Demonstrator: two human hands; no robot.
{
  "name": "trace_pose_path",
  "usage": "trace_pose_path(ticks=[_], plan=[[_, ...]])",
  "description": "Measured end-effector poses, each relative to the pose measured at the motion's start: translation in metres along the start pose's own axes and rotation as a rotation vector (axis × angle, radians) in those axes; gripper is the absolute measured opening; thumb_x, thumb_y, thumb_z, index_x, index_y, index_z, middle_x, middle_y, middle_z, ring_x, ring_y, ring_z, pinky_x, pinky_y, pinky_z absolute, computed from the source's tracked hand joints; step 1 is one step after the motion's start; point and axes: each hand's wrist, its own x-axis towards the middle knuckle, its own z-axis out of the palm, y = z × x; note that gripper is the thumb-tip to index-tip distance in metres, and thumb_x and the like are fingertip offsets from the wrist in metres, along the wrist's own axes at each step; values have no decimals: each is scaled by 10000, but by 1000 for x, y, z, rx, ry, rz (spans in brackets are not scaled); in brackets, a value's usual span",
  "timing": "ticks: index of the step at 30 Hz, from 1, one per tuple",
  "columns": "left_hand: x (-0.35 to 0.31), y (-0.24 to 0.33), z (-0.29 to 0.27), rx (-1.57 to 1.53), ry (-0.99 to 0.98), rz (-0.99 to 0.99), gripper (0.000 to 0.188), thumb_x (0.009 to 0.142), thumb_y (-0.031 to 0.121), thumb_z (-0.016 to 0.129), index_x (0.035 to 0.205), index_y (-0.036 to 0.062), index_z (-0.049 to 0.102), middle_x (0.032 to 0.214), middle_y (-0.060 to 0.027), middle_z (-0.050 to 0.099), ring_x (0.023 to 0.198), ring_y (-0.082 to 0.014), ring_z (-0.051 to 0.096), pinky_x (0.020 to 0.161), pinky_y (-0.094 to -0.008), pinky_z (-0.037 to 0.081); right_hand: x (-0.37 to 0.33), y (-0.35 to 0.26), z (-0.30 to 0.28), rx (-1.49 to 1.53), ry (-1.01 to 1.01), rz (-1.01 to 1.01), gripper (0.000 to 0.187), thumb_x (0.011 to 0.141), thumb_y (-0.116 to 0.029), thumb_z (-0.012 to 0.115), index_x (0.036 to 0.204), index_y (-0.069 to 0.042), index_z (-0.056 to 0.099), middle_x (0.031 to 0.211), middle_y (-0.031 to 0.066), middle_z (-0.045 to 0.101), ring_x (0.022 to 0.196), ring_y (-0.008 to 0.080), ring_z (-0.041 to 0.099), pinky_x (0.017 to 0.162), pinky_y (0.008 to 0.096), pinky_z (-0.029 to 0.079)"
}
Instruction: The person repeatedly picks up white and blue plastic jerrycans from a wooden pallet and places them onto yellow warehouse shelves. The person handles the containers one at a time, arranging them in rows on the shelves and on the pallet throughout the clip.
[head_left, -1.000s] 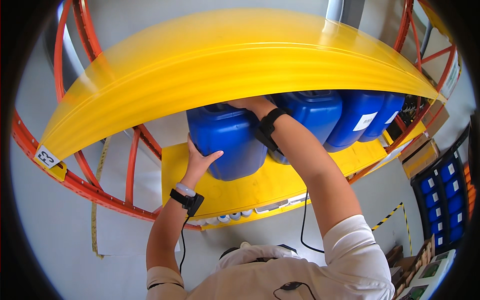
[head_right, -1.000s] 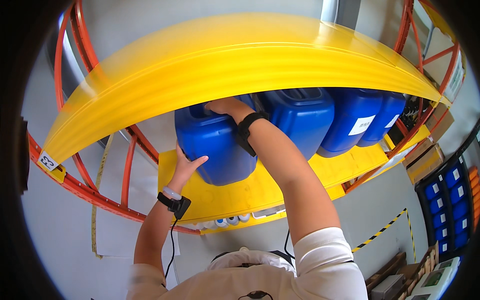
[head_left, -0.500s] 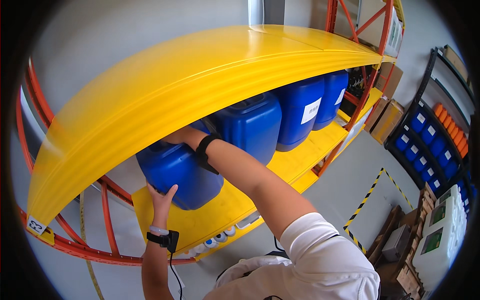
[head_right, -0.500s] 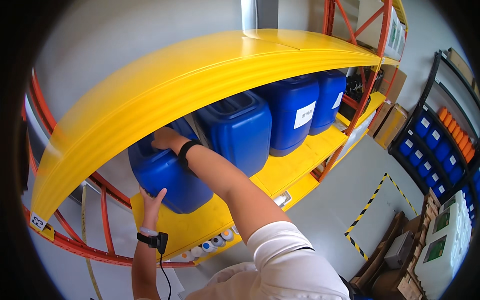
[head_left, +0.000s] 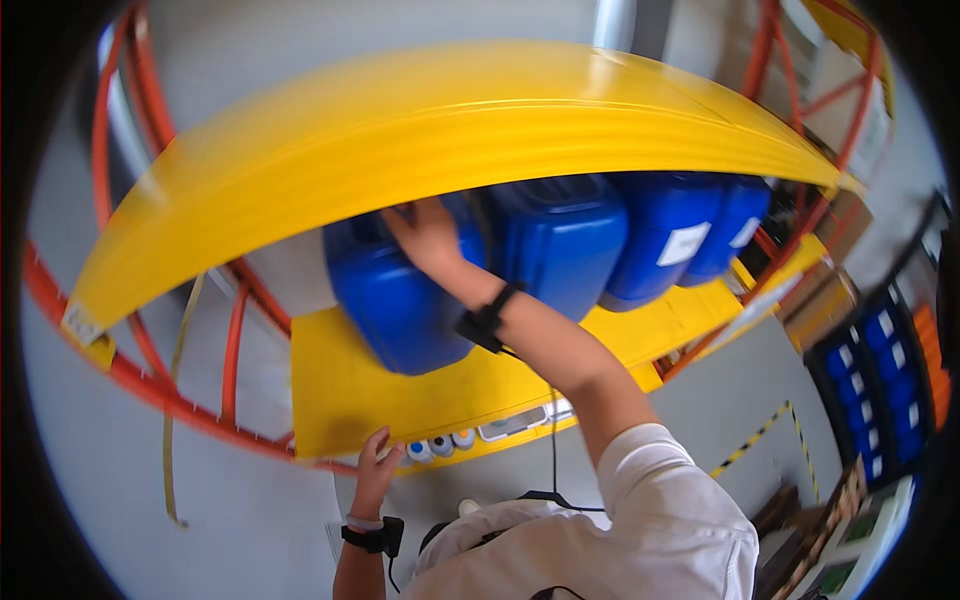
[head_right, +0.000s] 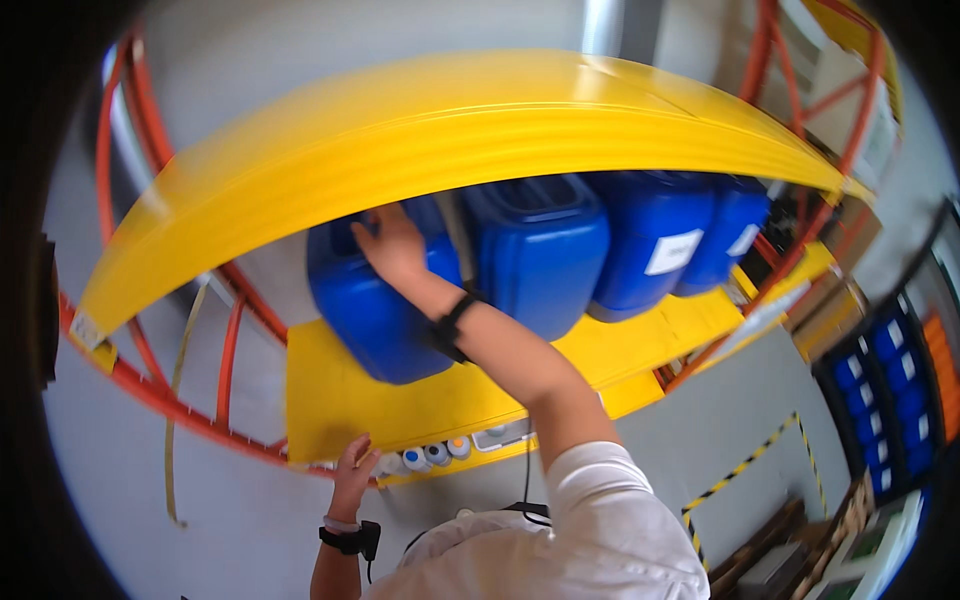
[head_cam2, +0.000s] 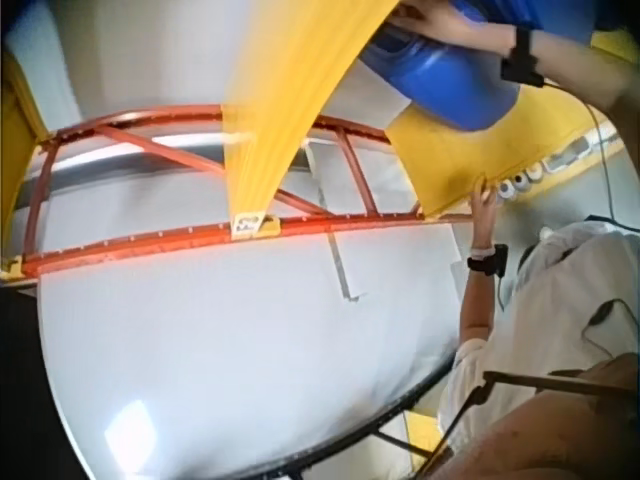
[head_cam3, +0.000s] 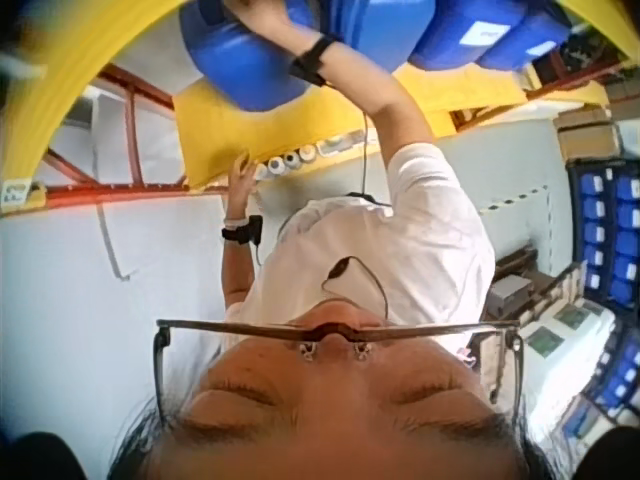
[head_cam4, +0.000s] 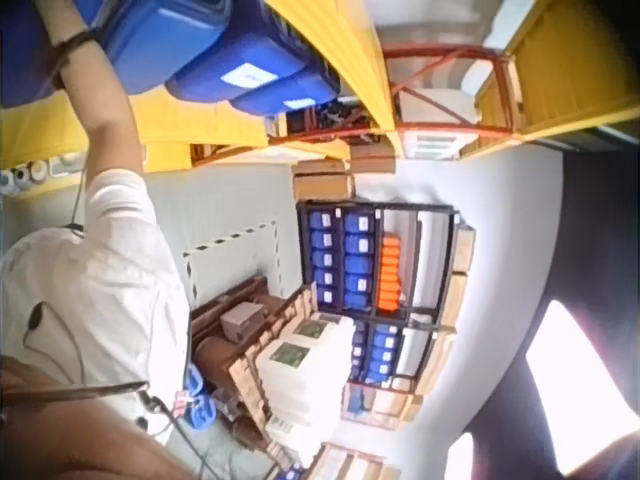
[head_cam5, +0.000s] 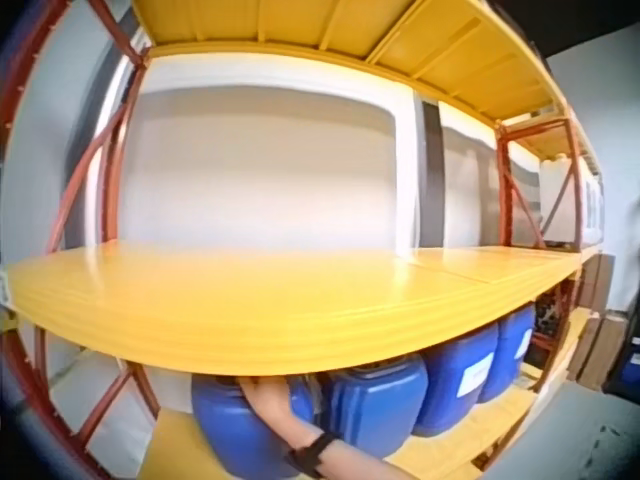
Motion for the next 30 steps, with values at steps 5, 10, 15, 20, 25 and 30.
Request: trace_pose_path(ticks=[5,10,15,20,25,30], plan=[[-83,-28,27,146,123,-107,407,805,202,688,1148,26,556,1061,-153,612,1000,-247,594,799,-352,488,-125,-13,-88,151,-283,-330,203,763,-90,690,941,-31,610,676,78,549,524,183,527,497,285,434],[-182,-28,80,350,126,-208,443,804,304,651,1145,35,565,1076,-170,617,983,-316,596,841,-377,467,-250,40,-141,163,-720,-29,119,747,-51,678,853,-22,632,751,121,644,567,213,612,550,293,494],[-252,-30,139,263,135,-380,454,804,318,629,1138,19,561,1056,-212,605,991,-355,570,856,-398,448,-311,81,-180,86,-1052,6,109,781,-72,653,868,-10,633,762,139,649,622,235,637,572,304,500],[-316,-28,178,233,253,-483,467,817,317,627,1159,8,547,1066,-199,608,984,-321,590,853,-380,463,-338,72,-178,120,-1252,-8,139,800,-107,645,900,-11,633,736,120,638,611,209,622,568,295,485],[-366,-20,202,150,412,-597,468,811,321,624,1150,6,555,1040,-199,615,972,-327,589,835,-380,463,-358,30,-149,206,-1434,-202,123,814,-117,626,888,-18,623,729,108,628,612,209,607,567,304,472],[-412,-25,239,76,585,-625,473,818,331,613,1157,6,552,1070,-200,603,993,-341,573,852,-386,450,-395,-14,-135,334,-1562,-356,95,812,-102,618,868,-25,611,763,112,623,626,226,608,580,317,476]])
